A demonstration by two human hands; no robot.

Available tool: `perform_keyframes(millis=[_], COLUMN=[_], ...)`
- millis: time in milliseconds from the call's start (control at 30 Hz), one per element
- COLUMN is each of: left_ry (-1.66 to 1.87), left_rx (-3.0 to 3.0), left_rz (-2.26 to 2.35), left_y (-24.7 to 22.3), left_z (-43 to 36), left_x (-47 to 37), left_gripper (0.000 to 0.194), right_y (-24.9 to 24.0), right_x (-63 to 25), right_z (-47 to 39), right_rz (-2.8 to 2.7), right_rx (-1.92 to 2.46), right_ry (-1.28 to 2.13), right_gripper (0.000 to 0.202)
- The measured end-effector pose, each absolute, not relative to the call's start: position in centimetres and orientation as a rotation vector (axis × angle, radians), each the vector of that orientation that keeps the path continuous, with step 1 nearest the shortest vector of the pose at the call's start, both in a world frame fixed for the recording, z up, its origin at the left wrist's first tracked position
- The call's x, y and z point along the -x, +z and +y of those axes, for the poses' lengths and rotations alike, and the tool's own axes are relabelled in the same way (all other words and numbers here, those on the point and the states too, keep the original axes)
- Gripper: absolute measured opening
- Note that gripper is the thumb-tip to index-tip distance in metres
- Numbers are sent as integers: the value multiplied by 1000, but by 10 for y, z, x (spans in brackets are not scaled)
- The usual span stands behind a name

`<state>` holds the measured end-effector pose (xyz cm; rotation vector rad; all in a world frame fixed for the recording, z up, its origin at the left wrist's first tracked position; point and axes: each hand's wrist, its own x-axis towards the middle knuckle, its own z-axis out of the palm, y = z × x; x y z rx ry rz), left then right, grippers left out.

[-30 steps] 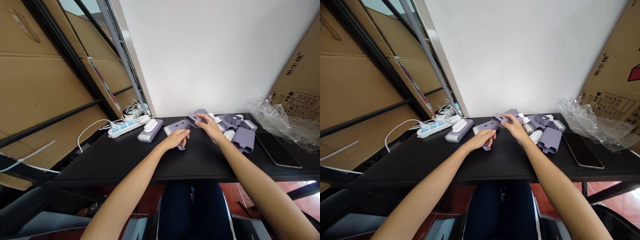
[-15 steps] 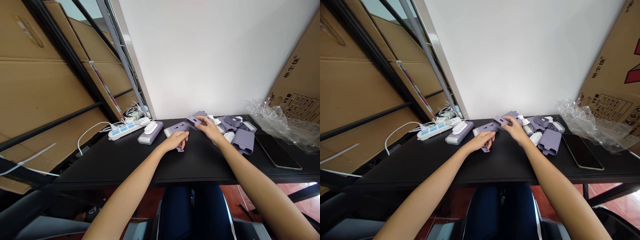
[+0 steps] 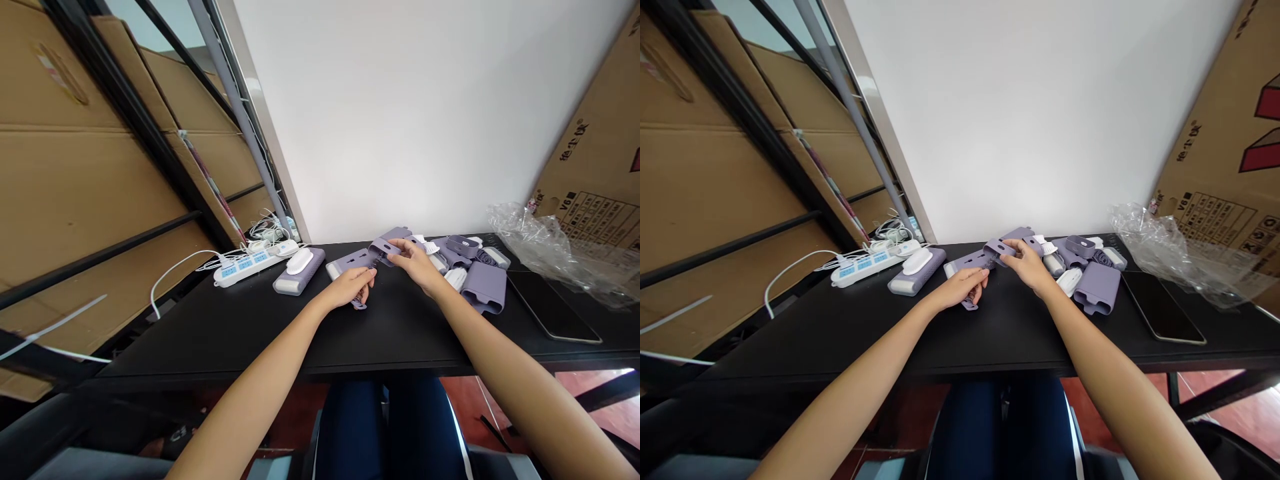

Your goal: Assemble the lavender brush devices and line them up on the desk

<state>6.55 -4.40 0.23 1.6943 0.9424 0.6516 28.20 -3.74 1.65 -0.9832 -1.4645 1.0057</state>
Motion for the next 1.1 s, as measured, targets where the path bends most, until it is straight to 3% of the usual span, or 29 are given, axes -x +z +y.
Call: perform_keyframes(millis=[1100], left_ry=[690], left_rx=[-1834], left_rz=[973], left_y=[-2], left_z=[-42], left_x=[-63], left_gripper=[50], right_y=[-1], right_x=[-273], right_z=[-41], right_rz=[-1732], right_rx=[870], right_ry=[928], right_gripper=[42])
